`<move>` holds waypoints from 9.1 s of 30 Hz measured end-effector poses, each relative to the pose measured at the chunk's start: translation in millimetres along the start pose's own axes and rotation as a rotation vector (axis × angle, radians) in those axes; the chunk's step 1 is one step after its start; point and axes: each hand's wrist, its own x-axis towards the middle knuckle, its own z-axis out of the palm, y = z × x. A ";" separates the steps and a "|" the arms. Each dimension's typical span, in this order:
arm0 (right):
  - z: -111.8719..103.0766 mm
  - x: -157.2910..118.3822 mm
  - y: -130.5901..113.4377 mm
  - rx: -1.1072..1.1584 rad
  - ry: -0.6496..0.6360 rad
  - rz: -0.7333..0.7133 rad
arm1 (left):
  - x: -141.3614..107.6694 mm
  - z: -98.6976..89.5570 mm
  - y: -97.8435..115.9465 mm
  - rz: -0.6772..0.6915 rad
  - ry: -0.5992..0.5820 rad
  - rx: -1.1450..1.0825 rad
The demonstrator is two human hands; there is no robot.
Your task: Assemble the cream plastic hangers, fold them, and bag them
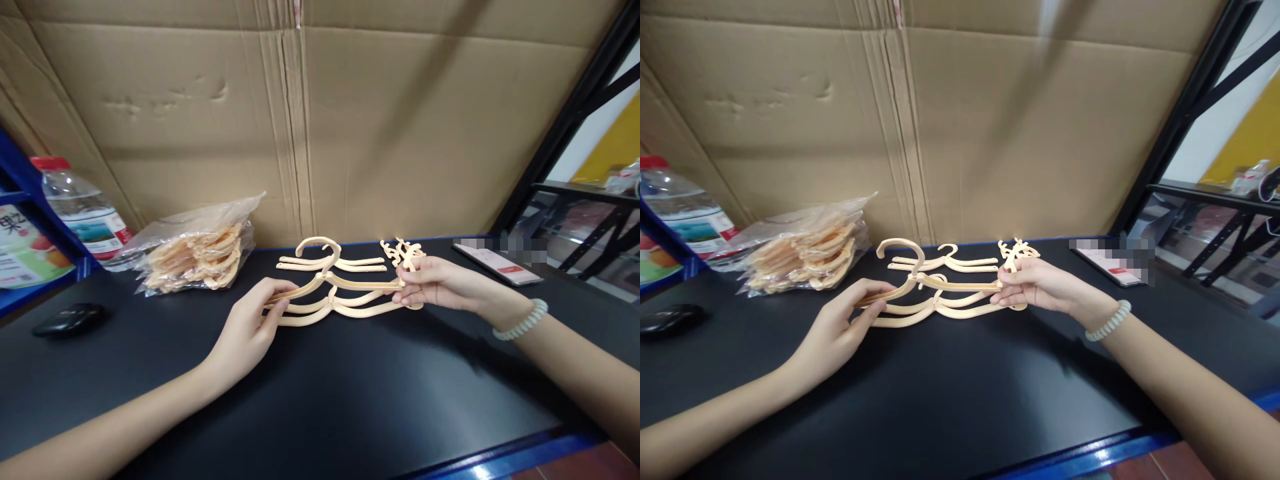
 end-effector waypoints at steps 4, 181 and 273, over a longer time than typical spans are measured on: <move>-0.5 0.6 2.1 -0.025 -0.003 -0.005 | -0.3 -1.5 1.6 0.000 -0.010 -0.004; -86.0 69.2 9.5 -1.633 0.320 -0.716 | 96.4 8.7 -55.1 0.235 -0.354 0.455; 5.5 8.2 16.4 -0.001 0.019 -0.091 | 2.5 4.5 -9.1 0.046 -0.087 0.074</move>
